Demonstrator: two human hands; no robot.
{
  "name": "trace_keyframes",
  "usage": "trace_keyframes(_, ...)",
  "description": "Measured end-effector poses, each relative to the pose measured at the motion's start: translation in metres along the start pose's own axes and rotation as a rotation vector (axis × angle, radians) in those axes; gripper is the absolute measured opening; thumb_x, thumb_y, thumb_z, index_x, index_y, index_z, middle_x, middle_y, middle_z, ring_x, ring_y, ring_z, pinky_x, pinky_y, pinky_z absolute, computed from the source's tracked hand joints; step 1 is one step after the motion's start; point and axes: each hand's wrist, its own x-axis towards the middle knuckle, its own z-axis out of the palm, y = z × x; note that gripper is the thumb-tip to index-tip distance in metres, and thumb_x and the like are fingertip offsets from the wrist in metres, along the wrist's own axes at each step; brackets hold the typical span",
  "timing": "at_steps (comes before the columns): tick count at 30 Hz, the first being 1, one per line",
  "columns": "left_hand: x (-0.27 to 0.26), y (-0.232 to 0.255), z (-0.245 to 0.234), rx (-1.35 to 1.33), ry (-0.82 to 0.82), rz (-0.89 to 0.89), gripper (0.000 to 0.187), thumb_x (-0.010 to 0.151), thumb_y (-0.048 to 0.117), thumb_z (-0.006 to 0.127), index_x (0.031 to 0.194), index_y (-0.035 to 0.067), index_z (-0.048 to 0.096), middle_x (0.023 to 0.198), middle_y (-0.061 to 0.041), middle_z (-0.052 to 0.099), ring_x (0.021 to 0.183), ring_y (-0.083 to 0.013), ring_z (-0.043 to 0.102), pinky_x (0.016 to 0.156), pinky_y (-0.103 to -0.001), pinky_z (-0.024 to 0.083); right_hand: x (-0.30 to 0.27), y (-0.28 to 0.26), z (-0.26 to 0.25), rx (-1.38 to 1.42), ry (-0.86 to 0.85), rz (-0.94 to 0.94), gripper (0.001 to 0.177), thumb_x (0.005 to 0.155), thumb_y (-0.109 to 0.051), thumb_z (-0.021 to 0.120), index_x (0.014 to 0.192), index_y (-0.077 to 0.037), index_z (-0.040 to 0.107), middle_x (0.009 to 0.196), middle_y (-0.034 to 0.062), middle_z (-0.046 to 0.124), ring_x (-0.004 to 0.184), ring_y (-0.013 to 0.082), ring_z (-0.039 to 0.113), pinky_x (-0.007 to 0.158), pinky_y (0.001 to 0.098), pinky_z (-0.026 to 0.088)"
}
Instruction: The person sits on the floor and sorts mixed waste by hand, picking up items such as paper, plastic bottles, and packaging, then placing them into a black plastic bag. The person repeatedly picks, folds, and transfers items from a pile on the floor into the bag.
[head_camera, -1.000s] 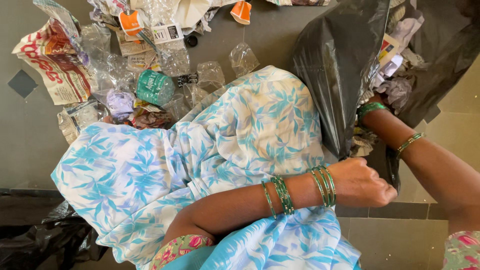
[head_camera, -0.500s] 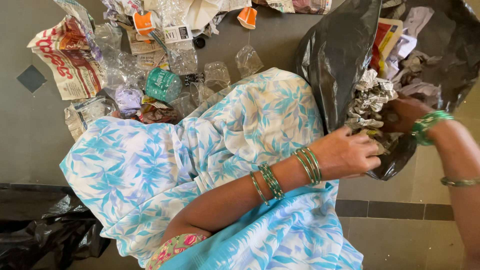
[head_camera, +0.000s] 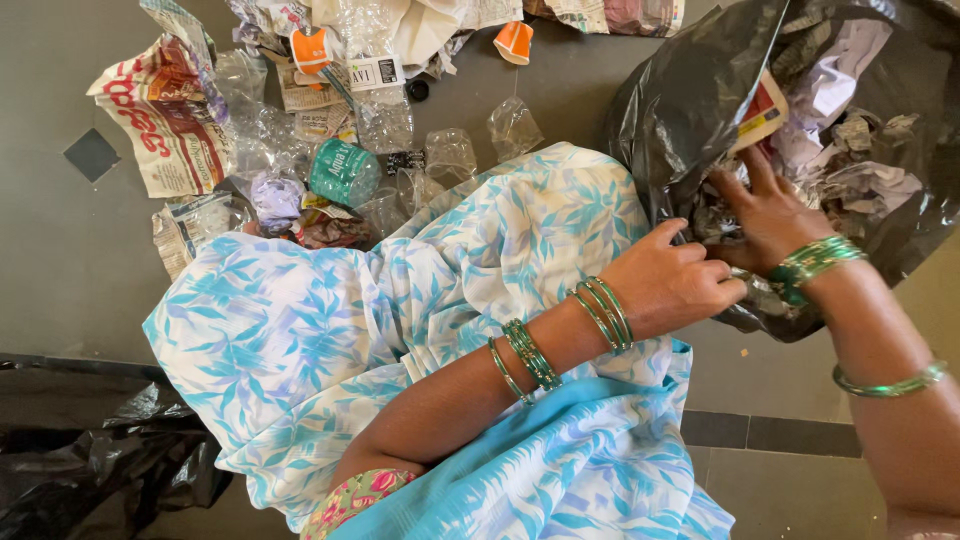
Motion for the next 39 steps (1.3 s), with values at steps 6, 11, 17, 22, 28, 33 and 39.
trace_keyframes(6, -0.008, -0.013, -0.005, 0.021, 0.068, -0.005, 0.011, 0.090, 0.020, 0.061, 0.099, 0.023, 0.066, 0.096, 0.005, 0.067, 0.099, -0.0165, 0.068, 0.103, -0.049, 0.051, 0.000, -0.020, -0.024, 0.016, 0.053, 0.124, 0.095, 0.068, -0.035, 0.087, 0.153, -0.023, 0.046, 0.166, 0.0146, 0.031, 0.131, 0.0437, 0.053, 0.097, 0.0538, 0.051)
trace_keyframes(11, -0.010, -0.026, -0.020, -0.022, 0.196, -0.132, 0.020, 0.091, 0.022, 0.067, 0.110, 0.019, 0.067, 0.117, 0.002, 0.064, 0.114, -0.0193, 0.063, 0.102, -0.043, 0.051, -0.058, -0.064, -0.077, -0.061, 0.636, 0.115, 0.042, 0.092, -0.030, 0.084, 0.128, -0.011, 0.074, 0.134, 0.0138, 0.069, 0.112, 0.0338, 0.069, 0.093, 0.0453, 0.056)
trace_keyframes(17, -0.046, -0.087, -0.005, -0.274, 0.317, -0.417, 0.046, 0.085, 0.016, 0.075, 0.128, 0.009, 0.059, 0.129, -0.011, 0.061, 0.117, -0.0321, 0.060, 0.095, -0.043, 0.054, -0.021, -0.162, -0.086, 0.421, 0.862, -0.154, 0.019, 0.107, -0.010, 0.074, 0.126, -0.011, 0.072, 0.126, 0.0093, 0.073, 0.103, 0.0232, 0.073, 0.086, 0.0339, 0.059)
trace_keyframes(22, -0.082, -0.175, 0.051, -0.648, 0.443, -0.654, 0.051, 0.093, 0.012, 0.068, 0.141, 0.006, 0.051, 0.140, -0.018, 0.059, 0.126, -0.0338, 0.062, 0.104, -0.040, 0.055, 0.104, -0.198, -0.034, 0.737, 0.629, -0.278, 0.031, 0.099, -0.006, 0.066, 0.130, -0.008, 0.066, 0.121, 0.0146, 0.070, 0.105, 0.0305, 0.072, 0.087, 0.0402, 0.056)
trace_keyframes(28, -0.096, -0.240, 0.098, -1.540, 0.617, -1.012, 0.058, 0.104, 0.039, 0.050, 0.152, 0.007, 0.044, 0.152, -0.016, 0.051, 0.131, -0.0316, 0.059, 0.103, -0.042, 0.053, 0.299, -0.135, 0.078, 0.875, 0.720, -0.166, 0.035, 0.093, -0.010, 0.071, 0.128, -0.004, 0.064, 0.120, 0.0198, 0.069, 0.106, 0.0332, 0.071, 0.091, 0.0423, 0.056)
trace_keyframes(33, -0.067, -0.268, 0.119, -1.583, 0.604, -1.036, 0.069, 0.103, 0.056, 0.044, 0.157, 0.015, 0.038, 0.162, -0.015, 0.037, 0.142, -0.0305, 0.047, 0.111, -0.047, 0.044, 0.406, -0.068, 0.143, 0.761, 0.858, -0.006, 0.037, 0.094, -0.016, 0.077, 0.126, -0.004, 0.064, 0.121, 0.0218, 0.068, 0.113, 0.0387, 0.063, 0.097, 0.0463, 0.051)
trace_keyframes(39, -0.047, -0.299, 0.135, -1.521, 0.578, -1.089, 0.073, 0.099, 0.063, 0.040, 0.157, 0.018, 0.037, 0.166, -0.008, 0.030, 0.146, -0.0316, 0.041, 0.108, -0.050, 0.042, 0.437, -0.039, 0.174, 0.691, 0.920, 0.104, 0.041, 0.087, -0.016, 0.079, 0.125, -0.008, 0.065, 0.131, 0.0247, 0.061, 0.129, 0.0461, 0.047, 0.107, 0.0504, 0.041)
